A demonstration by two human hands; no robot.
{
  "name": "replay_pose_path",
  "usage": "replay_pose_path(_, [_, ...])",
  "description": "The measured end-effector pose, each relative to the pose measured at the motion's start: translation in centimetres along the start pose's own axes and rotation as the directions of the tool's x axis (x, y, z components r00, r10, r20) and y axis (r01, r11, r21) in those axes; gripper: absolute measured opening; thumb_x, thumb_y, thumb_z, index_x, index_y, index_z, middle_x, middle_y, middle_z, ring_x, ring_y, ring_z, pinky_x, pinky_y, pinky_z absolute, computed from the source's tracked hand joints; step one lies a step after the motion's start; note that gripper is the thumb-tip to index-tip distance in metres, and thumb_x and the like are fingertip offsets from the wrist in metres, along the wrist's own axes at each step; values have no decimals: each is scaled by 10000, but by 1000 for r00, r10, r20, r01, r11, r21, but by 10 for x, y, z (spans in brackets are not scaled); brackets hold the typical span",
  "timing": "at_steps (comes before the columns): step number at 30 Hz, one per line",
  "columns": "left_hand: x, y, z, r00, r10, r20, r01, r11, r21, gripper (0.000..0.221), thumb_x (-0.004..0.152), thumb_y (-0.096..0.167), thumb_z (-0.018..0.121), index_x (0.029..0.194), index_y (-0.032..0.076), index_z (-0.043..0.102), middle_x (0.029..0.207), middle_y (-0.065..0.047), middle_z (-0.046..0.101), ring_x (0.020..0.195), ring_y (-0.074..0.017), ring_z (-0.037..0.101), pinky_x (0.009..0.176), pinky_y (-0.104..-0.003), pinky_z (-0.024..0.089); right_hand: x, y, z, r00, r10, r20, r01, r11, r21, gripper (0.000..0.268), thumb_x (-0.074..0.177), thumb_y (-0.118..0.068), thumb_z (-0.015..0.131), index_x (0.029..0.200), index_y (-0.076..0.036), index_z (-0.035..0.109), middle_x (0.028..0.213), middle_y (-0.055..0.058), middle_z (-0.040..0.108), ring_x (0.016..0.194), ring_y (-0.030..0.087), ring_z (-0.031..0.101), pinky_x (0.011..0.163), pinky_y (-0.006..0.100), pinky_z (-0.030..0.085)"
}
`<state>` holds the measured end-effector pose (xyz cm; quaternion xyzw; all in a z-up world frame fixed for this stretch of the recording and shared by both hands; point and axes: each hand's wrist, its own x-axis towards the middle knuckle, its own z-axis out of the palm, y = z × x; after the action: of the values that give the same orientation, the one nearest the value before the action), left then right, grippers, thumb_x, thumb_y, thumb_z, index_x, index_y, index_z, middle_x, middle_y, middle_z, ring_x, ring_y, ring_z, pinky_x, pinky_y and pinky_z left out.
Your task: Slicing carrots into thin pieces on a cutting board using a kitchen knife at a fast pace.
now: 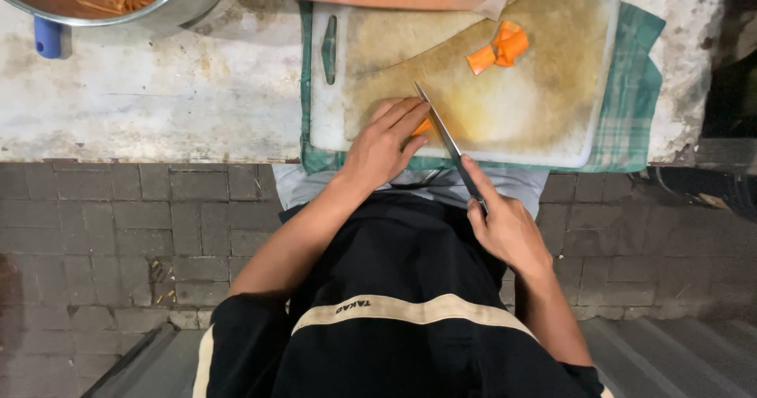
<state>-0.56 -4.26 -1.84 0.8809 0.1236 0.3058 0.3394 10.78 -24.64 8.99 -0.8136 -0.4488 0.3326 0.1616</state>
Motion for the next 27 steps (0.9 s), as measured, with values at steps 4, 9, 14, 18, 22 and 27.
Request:
replay_pose_path(4, [-3, -1, 4, 999, 25, -47, -28, 997, -72, 373, 871, 53, 732, 1234, 47, 642, 1126, -128, 654, 1083, -316, 630, 977, -394, 501, -3, 5, -7, 1000, -21, 4, 21, 999, -38, 688, 904, -111, 500, 1548, -295, 344, 627, 235, 665, 603, 442, 662, 498, 506, 470])
replay_pose_path(9, [-1, 10, -6, 995, 65, -78, -71, 994, -81, 286, 889, 1, 684, 1172, 26, 659, 1043, -125, 650, 978, -320, 647, 840, -399, 540, -12, 16, -14, 999, 9, 53, -3, 993, -121, 661, 903, -143, 508, 1526, -326, 383, 593, 187, 666, 577, 399, 673, 487, 472, 491])
replay_pose_path(14, [-3, 13, -6, 982, 81, -169, -81, 997, 8, 304, 855, 32, 756, 1140, 25, 651, 1002, -115, 624, 901, -292, 636, 829, -379, 546, -15, 18, -18, 998, 44, 40, -38, 989, -145, 663, 893, -154, 522, 1517, -345, 406, 590, 230, 666, 587, 435, 668, 511, 515, 486])
replay_pose_path(18, [-7, 10, -4, 976, 98, -193, -84, 993, 77, 294, 831, 64, 790, 1088, 2, 661, 929, -131, 614, 840, -304, 639, 776, -385, 554, -14, 17, -14, 999, 8, 41, -3, 990, -140, 660, 896, -143, 509, 1519, -330, 399, 593, 193, 666, 573, 404, 668, 487, 478, 496])
replay_pose_path(22, [-3, 17, -9, 970, 112, -214, -109, 994, 29, 61, 857, 6, 734, 915, 19, 719, 865, -114, 662, 725, -264, 633, 705, -310, 520, -15, 13, -15, 998, -19, 53, 27, 990, -140, 662, 891, -137, 511, 1520, -314, 403, 636, 211, 687, 575, 406, 673, 490, 479, 496])
replay_pose_path(27, [0, 20, -11, 971, 92, -221, -87, 996, 35, 48, 847, 5, 732, 886, 33, 728, 848, -118, 681, 695, -255, 637, 673, -297, 509, -9, -8, -18, 999, 32, -11, -33, 995, -99, 662, 910, -121, 471, 1542, -298, 382, 656, 267, 674, 593, 446, 664, 507, 513, 476])
